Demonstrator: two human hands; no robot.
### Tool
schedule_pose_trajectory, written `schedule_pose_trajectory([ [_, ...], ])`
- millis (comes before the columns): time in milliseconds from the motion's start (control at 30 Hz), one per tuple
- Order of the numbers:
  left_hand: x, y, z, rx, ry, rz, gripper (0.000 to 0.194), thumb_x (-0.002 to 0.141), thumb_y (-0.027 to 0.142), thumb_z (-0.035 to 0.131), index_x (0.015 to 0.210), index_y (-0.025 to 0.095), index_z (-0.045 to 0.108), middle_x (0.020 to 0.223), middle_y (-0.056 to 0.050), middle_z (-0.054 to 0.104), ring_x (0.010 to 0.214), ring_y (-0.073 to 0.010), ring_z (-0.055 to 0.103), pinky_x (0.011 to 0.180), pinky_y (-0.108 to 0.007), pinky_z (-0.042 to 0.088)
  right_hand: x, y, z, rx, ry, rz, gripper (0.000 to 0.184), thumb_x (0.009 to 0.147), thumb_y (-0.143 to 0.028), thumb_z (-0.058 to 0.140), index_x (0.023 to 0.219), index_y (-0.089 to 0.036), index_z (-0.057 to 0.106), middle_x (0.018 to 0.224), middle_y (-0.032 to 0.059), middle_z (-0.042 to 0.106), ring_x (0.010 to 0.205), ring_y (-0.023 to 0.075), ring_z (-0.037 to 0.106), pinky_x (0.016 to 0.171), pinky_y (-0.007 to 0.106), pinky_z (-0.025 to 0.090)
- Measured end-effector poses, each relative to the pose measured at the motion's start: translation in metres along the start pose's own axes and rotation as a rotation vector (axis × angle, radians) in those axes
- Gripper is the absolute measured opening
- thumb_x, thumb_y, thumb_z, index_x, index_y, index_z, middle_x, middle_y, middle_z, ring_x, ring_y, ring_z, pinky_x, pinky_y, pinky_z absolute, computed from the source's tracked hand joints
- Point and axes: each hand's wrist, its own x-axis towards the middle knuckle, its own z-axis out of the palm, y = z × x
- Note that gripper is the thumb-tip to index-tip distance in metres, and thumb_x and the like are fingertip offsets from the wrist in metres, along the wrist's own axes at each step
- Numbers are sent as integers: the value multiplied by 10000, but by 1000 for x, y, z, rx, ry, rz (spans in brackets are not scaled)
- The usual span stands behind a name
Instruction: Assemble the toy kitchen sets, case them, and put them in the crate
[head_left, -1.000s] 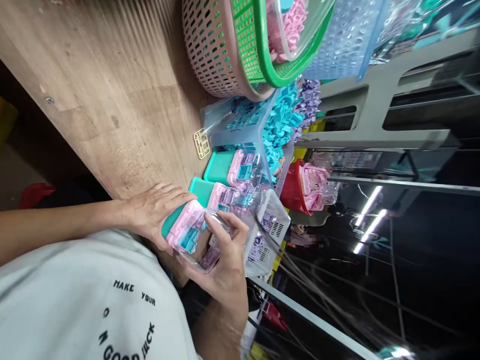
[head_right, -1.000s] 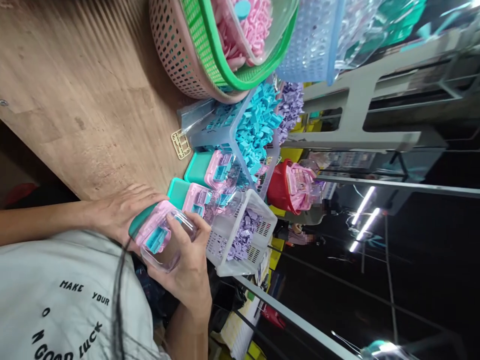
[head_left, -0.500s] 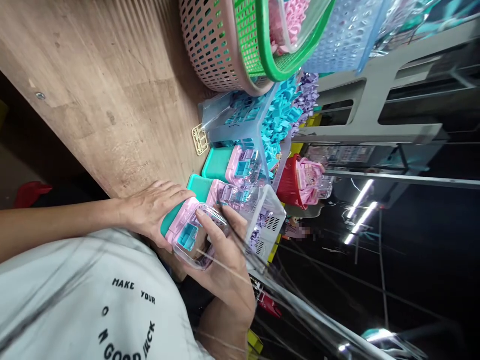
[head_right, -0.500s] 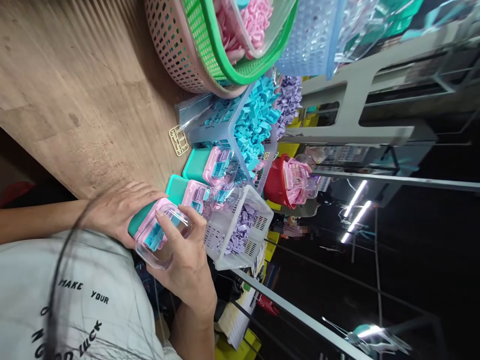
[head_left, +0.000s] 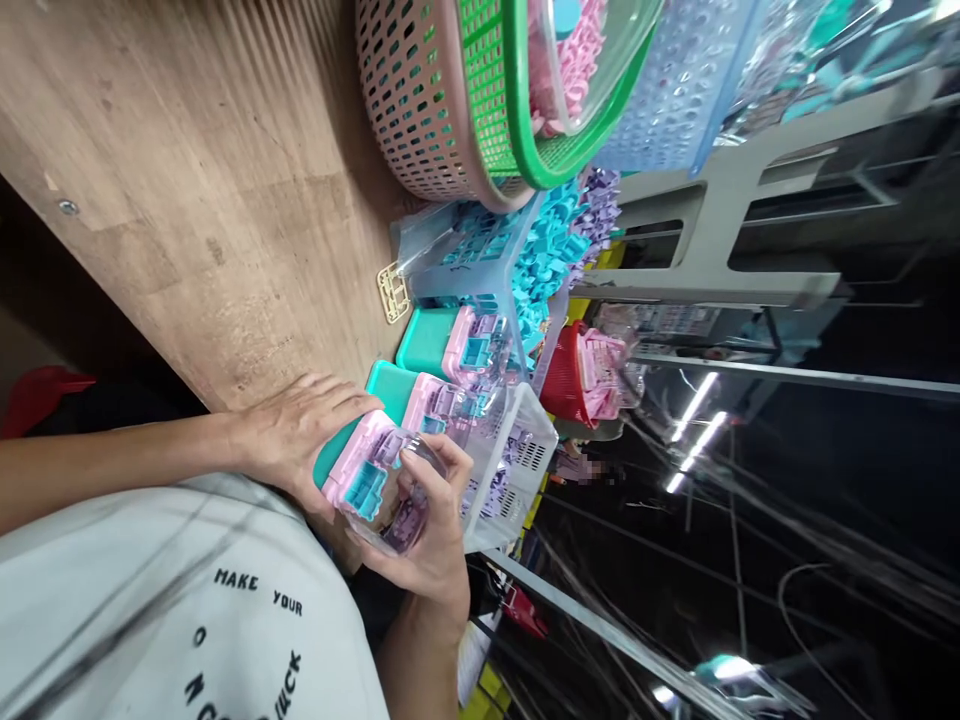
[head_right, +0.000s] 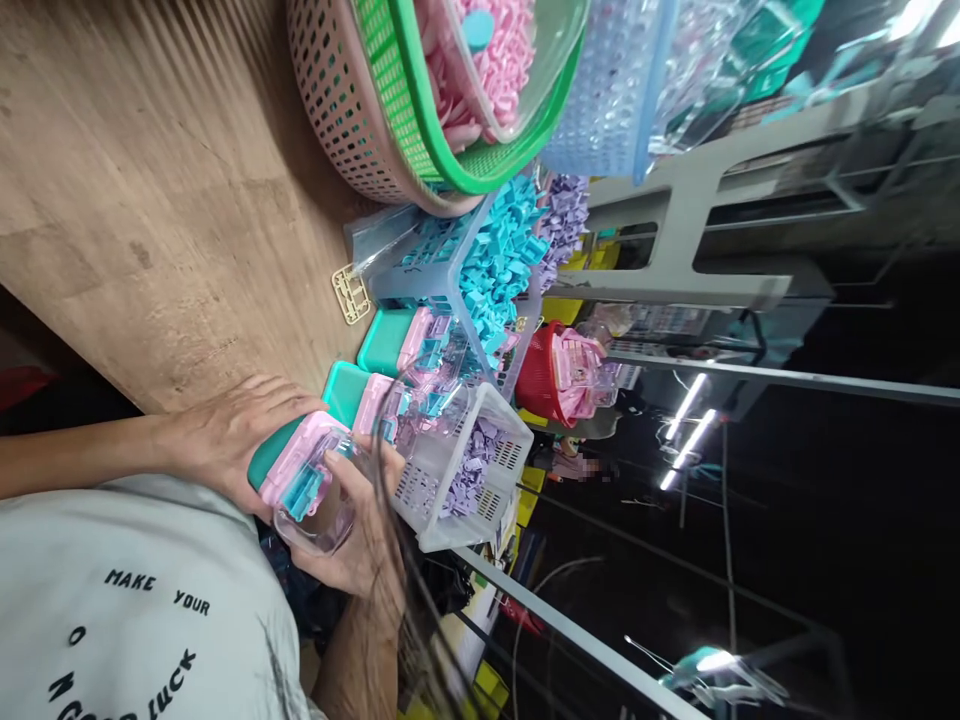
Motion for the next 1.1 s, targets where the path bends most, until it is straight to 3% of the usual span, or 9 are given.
schedule_pose_trajectory([
  [133,1,0,1,-2,-4,-5,929,604,604,841,1338,173,469,1256,-137,624,1142,-347,600,976,-462,446,7,-7,-7,-37,-18,-14,828,677,-287,816,1409,-342,432,1322,87,367,1306,329,470,1040,543,525],
  [300,0,1,0,-18,-1,-5,937,618,641,834,1342,169,472,1243,-150,633,1133,-351,597,994,-482,430,8,-12,-13,-65,-94,45,819,677,-296,853,1405,-326,478,1361,91,367,1323,337,483,1005,524,556],
  [467,0,0,1,-14,-5,12,926,629,613,838,1342,151,470,1252,-156,626,1144,-349,594,993,-471,429,4,-8,-6,-20,2,10,800,718,-319,838,1422,-344,459,1396,92,372,1330,330,482,1010,560,550],
  [633,0,-4,4,0,10,22,939,652,666,799,1361,147,466,1294,-160,611,1173,-341,585,1023,-462,417,1,-1,-1,-12,10,-22,791,712,-343,813,1415,-338,450,1389,98,373,1320,341,491,1014,589,535],
  [900,3,4,-4,17,-19,-11,939,623,612,861,1338,117,506,1240,-132,637,1140,-312,596,994,-432,414,-1,-15,-7,-97,20,43,782,710,-262,851,1392,-343,478,1363,95,378,1303,324,510,1003,502,565],
  [1100,3,3,-4,19,-22,-12,943,621,610,869,1345,127,505,1262,-124,629,1155,-305,591,979,-406,410,3,-12,-17,-133,-86,16,794,733,-350,833,1430,-349,453,1405,96,349,1353,355,456,1055,590,528],
])
